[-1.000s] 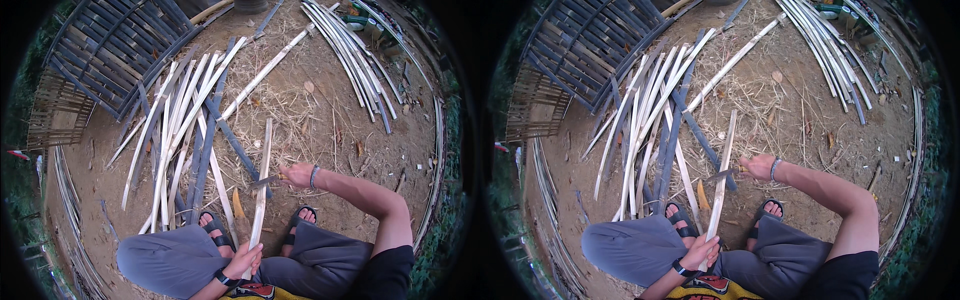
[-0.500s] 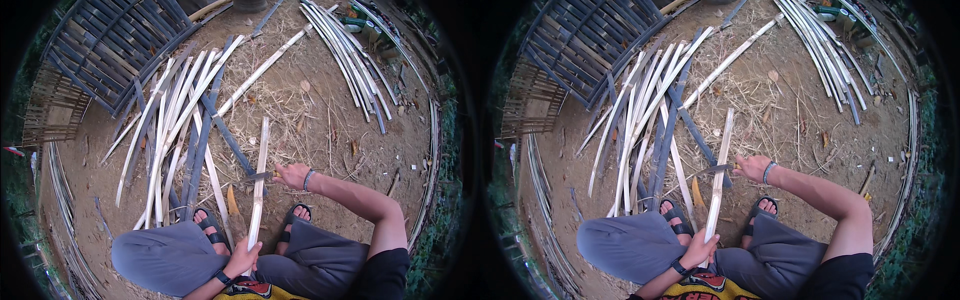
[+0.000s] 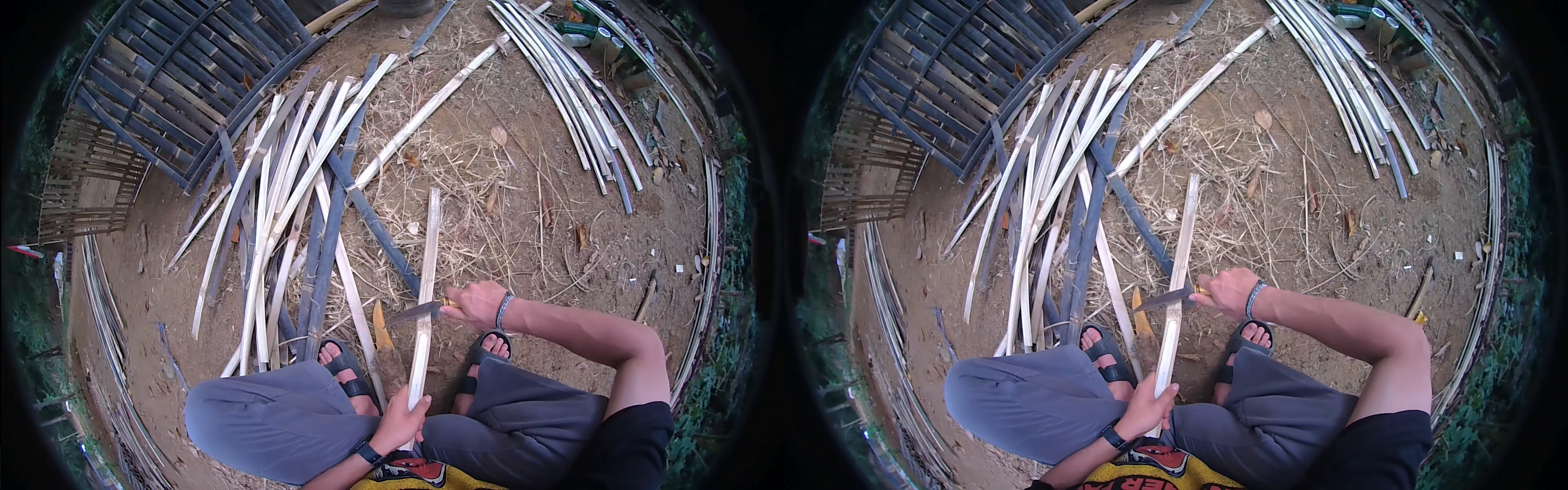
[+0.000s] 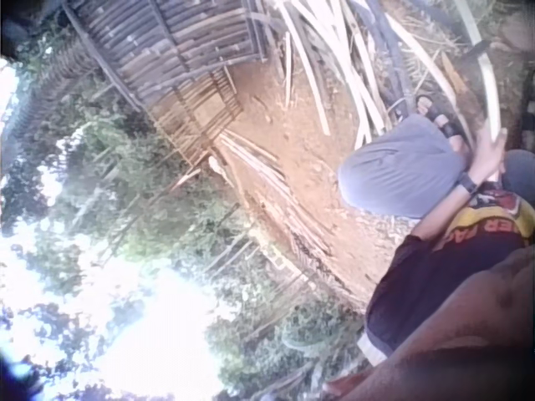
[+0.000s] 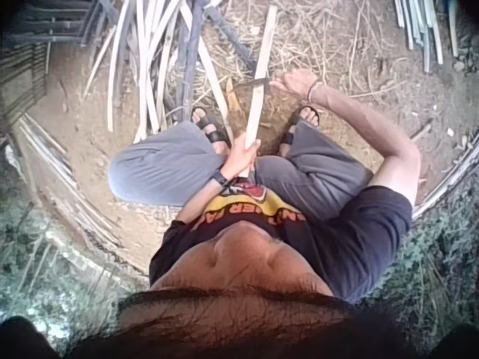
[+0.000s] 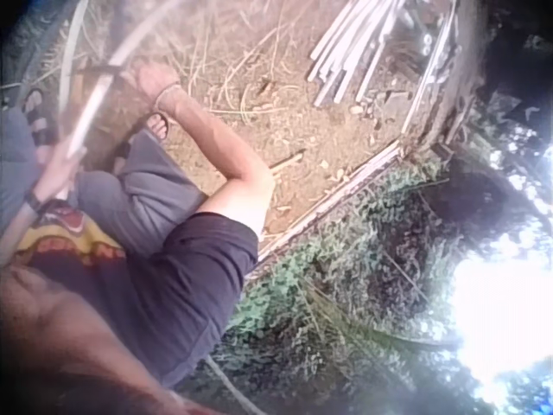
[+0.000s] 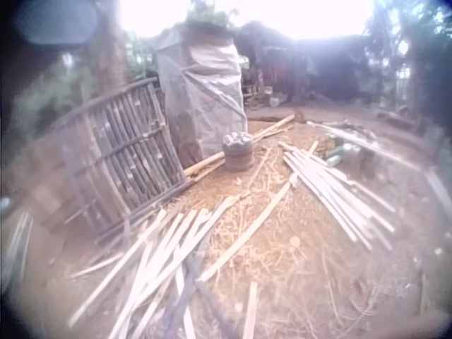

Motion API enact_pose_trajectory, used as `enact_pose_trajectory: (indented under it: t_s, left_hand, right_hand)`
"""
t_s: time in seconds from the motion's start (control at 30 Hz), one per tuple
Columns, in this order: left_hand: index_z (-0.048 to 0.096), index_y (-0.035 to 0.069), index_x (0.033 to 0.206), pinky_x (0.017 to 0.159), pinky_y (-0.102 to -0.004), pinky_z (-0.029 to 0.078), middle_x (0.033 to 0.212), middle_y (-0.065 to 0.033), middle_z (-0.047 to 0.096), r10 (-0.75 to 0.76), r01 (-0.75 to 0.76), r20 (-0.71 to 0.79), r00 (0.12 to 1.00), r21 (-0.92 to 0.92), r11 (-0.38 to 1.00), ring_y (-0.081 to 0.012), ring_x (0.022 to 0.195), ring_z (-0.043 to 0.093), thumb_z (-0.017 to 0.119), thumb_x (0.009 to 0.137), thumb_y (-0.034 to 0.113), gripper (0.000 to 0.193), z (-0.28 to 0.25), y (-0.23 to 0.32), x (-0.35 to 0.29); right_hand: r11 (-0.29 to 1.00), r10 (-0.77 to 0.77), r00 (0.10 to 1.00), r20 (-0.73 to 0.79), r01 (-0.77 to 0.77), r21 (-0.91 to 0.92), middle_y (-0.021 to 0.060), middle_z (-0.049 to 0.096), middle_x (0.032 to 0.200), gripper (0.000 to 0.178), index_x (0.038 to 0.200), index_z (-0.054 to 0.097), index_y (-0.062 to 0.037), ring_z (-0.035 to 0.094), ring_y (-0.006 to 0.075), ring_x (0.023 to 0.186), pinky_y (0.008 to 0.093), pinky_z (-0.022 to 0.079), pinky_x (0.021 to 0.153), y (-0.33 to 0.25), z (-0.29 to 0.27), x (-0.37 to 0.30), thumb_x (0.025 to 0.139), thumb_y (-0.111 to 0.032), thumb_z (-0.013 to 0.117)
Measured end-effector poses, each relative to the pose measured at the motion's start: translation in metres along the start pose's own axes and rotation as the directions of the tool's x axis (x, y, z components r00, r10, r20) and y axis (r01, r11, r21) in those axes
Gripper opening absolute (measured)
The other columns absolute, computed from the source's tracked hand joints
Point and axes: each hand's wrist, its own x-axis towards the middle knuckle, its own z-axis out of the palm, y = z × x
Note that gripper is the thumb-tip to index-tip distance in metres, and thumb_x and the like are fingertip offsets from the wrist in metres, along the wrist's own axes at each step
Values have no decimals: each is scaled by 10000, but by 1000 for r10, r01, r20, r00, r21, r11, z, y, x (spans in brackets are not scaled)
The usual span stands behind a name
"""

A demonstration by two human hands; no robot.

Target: The person uses a knife to shave thin layers off a strip of wood, rotating the piece to work on different edges and surfaces.

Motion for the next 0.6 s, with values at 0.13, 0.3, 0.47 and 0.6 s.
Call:
enact_pose_trajectory:
  t_s: [0.13, 0.3, 0.47, 0.6]
  left_hand:
    - [436, -2, 1002, 351, -266, 442, 576, -28, 477, -25, 25, 7, 1000, 15, 1000, -105, 418, 495, 521, 967, 177, 201, 0, -2, 4]
    - [445, -10, 950, 352, -284, 438, 560, -47, 503, 14, -14, -12, 1000, -35, 999, -146, 393, 546, 524, 959, 191, 217, -2, -1, -1]
    - [443, -12, 944, 351, -283, 436, 562, -45, 500, 1, -1, 9, 1000, -19, 1000, -141, 395, 542, 520, 959, 186, 213, 2, 5, 1]
    - [439, -1, 961, 350, -275, 430, 568, -31, 485, -18, 18, 2, 1000, -34, 999, -121, 404, 512, 523, 963, 177, 197, 2, 3, -2]
  right_hand:
    - [991, 129, 988, -86, -125, 53, 203, 622, 634, 536, 926, 535, -32, 650, 386, 630, 487, 528, 576, 15, -2, 5, 973, -529, 342]
    - [998, 58, 998, 17, -59, 28, 205, 636, 666, 536, 986, 555, -42, 656, 392, 671, 485, 533, 607, -10, -4, -4, 974, -529, 333]
    - [991, 133, 990, -43, -133, 12, 202, 626, 638, 555, 941, 560, -42, 656, 382, 662, 472, 534, 591, 22, -11, 11, 971, -544, 326]
    - [998, 51, 997, -56, -49, 34, 204, 615, 612, 573, 935, 561, -41, 653, 381, 643, 487, 526, 580, 4, 4, 4, 959, -566, 333]
